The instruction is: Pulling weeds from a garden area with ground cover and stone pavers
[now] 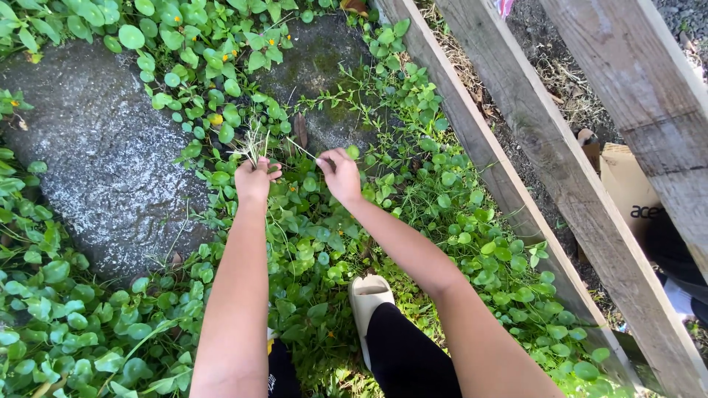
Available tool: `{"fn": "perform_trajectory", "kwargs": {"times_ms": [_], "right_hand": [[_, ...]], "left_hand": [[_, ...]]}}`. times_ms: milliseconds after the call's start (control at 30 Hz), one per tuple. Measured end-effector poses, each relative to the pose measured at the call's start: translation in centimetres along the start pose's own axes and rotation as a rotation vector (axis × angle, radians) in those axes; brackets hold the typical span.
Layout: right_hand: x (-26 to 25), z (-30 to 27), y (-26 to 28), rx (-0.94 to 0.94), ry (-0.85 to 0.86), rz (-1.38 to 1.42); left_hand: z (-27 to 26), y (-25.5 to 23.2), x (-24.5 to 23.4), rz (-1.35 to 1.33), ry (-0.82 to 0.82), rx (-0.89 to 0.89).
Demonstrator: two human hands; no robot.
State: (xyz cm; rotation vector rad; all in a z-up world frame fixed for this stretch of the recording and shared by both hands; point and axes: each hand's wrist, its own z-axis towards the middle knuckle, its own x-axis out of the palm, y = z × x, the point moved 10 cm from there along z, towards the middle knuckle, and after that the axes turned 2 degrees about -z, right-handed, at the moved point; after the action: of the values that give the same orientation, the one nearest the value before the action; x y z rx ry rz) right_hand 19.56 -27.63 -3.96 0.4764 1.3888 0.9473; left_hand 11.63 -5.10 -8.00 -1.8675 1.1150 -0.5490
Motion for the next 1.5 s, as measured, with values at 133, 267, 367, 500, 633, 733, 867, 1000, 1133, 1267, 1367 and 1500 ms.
{"fn": "perform_trajectory", "kwargs": {"times_ms": [133,267,367,500,633,733,867,1000,1133,1267,1367,1500], "right_hand": [[0.8,-0.3,4.0,0.038,0.017,0.222],[4.2,-2.0,7.6,0.096,0.252,0.356],[5.7,-2.3,8.3,0.091,0.282,0.345],[7.4,-1.8,7.5,0.053,0.256,0.307],[7.0,-1.0,7.2,-0.055,0.327,0.117],[8.4,-4.9,8.1,-0.178,0.639,-0.236],[9.4,-11.9,7.7,-0.268,0.961,-0.406],[10.7,-14.8,5.5,-0.424,1.057,-0.580],[11.0,-14.5,5.8,-0.361,1.118,-0.571],[12.0,-9.8,3.8,-0.376,0.624,-0.584],[9.2,-4.8,4.6,-0.376,0.193,-0.533],[8.4,-3.7,8.1,-0.605,0.260,-0.515]], "left_hand": [[-2.9,-1.7,0.4,-0.098,0.022,0.037],[-5.0,-3.9,-0.2,-0.258,0.001,0.072],[-2.5,-1.5,-1.3,-0.274,-0.033,0.073],[0.5,0.7,-4.3,-0.236,-0.156,0.101],[1.0,0.7,-7.1,-0.248,-0.258,0.130],[1.5,1.9,-8.0,-0.211,-0.308,0.079],[0.8,1.1,-7.2,-0.173,-0.277,0.029],[0.7,0.5,-6.6,-0.169,-0.248,0.046],[0.1,0.4,-6.5,-0.155,-0.250,0.066],[1.3,1.8,-6.5,-0.118,-0.241,0.053],[2.4,2.4,-6.4,-0.096,-0.231,0.046],[3.4,3.6,-6.0,-0.009,-0.218,0.028]]}}
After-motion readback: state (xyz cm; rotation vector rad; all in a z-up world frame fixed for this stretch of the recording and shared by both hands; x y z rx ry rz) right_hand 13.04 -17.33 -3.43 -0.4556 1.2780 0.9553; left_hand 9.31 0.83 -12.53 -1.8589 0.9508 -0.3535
